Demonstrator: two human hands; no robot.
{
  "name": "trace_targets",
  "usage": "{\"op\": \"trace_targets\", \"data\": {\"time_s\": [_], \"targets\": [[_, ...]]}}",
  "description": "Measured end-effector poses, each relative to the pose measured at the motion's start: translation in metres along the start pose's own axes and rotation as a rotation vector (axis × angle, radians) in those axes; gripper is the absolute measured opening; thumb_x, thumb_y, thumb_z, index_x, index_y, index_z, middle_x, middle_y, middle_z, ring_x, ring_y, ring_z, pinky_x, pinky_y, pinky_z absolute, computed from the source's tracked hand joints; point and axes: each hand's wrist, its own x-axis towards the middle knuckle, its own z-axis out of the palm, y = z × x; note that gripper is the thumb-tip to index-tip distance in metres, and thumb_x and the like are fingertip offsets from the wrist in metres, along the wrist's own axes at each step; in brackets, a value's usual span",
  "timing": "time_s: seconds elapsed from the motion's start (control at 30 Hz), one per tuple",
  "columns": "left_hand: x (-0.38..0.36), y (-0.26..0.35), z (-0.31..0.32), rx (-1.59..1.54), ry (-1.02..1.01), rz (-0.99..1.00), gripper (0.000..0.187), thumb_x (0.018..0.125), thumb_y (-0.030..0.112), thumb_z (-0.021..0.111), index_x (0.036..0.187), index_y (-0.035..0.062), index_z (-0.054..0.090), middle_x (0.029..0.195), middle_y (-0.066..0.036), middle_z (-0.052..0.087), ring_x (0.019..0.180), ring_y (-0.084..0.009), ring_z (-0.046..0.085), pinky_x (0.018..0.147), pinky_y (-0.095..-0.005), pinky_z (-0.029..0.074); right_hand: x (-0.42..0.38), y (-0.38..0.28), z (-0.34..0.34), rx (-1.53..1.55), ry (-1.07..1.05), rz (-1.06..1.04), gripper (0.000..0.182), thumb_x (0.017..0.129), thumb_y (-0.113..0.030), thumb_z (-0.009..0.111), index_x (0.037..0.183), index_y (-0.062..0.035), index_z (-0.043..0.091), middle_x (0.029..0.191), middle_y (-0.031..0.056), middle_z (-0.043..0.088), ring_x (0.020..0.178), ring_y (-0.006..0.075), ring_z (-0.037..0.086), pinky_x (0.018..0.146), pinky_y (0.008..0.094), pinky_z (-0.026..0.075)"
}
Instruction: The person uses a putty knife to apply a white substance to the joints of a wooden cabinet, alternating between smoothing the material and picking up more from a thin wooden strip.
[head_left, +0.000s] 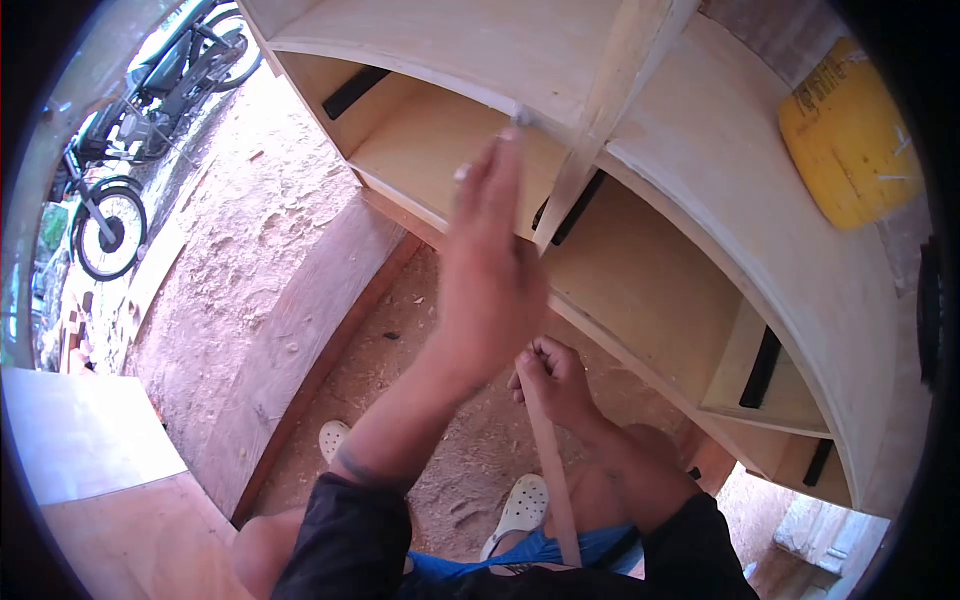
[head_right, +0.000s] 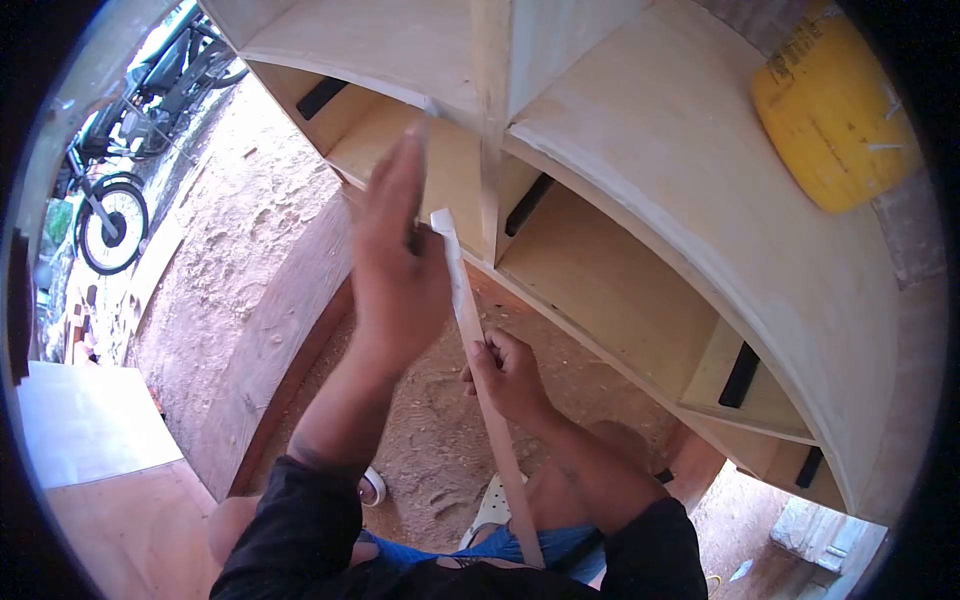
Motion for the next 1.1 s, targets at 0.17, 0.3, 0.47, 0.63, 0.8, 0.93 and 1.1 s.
{"op": "trace_targets", "data": {"time_s": [0.17,0.3,0.47,0.63,0.8,0.93,1.1], "targets": [[-0.01,0.024,0.003,-0.097,0.035,0.036,0.07,0.061,-0.018,0.036,0.129,-0.003,0.044,0.125,-0.026,0.046,0.116,-0.0402,0.047,0.1,-0.0397,0.036,0.0,-0.01,0.005,-0.106,0.003,-0.176,0.02,0.093,-0.016,0.045,0.084,0.0005,0.051,0.067,0.0071,0.058,0.054,0.0093,0.057,0.049,0.0236,0.049],[0.003,0.007,0.002,-0.177,0.111,-0.109,0.068,0.062,-0.017,0.036,0.128,-0.004,0.044,0.123,-0.025,0.047,0.115,-0.0398,0.048,0.098,-0.0379,0.037,0.004,0.0,0.003,0.064,-0.059,0.066,0.018,0.093,-0.014,0.045,0.083,-0.0001,0.051,0.067,0.0062,0.058,0.054,0.0089,0.057,0.048,0.0231,0.048],[-0.007,0.021,0.006,-0.082,0.074,0.044,0.067,0.063,-0.016,0.038,0.128,-0.0037,0.043,0.124,-0.026,0.045,0.114,-0.04,0.047,0.097,-0.0405,0.037,0.003,-0.004,0.004,-0.116,-0.013,-0.189,0.021,0.093,-0.016,0.045,0.081,-0.0003,0.05,0.067,0.0063,0.058,0.053,0.009,0.057,0.049,0.023,0.049],[0.003,0.0,0.007,-0.019,0.154,-0.041,0.069,0.062,-0.016,0.04,0.13,-0.0035,0.041,0.124,-0.026,0.045,0.115,-0.041,0.046,0.097,-0.0413,0.038,0.004,0.003,0.002,0.111,-0.07,0.086,0.02,0.092,-0.018,0.049,0.083,0.0,0.052,0.068,0.0063,0.059,0.054,0.0084,0.057,0.05,0.0223,0.048],[-0.009,0.023,0.038,-0.14,0.207,0.03,0.068,0.063,-0.015,0.041,0.13,-0.0032,0.043,0.125,-0.026,0.045,0.114,-0.0414,0.046,0.099,-0.0411,0.036,0.011,0.031,0.002,-0.113,0.059,-0.234,0.022,0.089,-0.021,0.057,0.086,0.0002,0.052,0.068,0.0065,0.059,0.055,0.0092,0.057,0.05,0.0235,0.048],[-0.021,0.036,0.056,-0.106,0.173,0.068,0.077,0.059,-0.018,0.049,0.133,-0.0017,0.038,0.132,-0.027,0.036,0.121,-0.0434,0.037,0.101,-0.0493,0.032,0.039,0.049,-0.026,0.191,-0.522,-0.444,0.027,0.089,-0.018,0.056,0.109,-0.0005,0.048,0.099,0.0096,0.056,0.086,0.0154,0.056,0.072,0.026,0.046],[-0.032,0.032,0.036,-0.096,0.141,0.09,0.074,0.061,-0.018,0.046,0.132,-0.0002,0.04,0.126,-0.026,0.041,0.116,-0.0411,0.043,0.097,-0.0457,0.038,0.01,-0.001,-0.006,-0.014,-0.375,-0.042,0.037,0.089,-0.019,0.056,0.12,-0.0014,0.047,0.116,0.0117,0.054,0.105,0.0162,0.053,0.085,0.0242,0.044]]}}
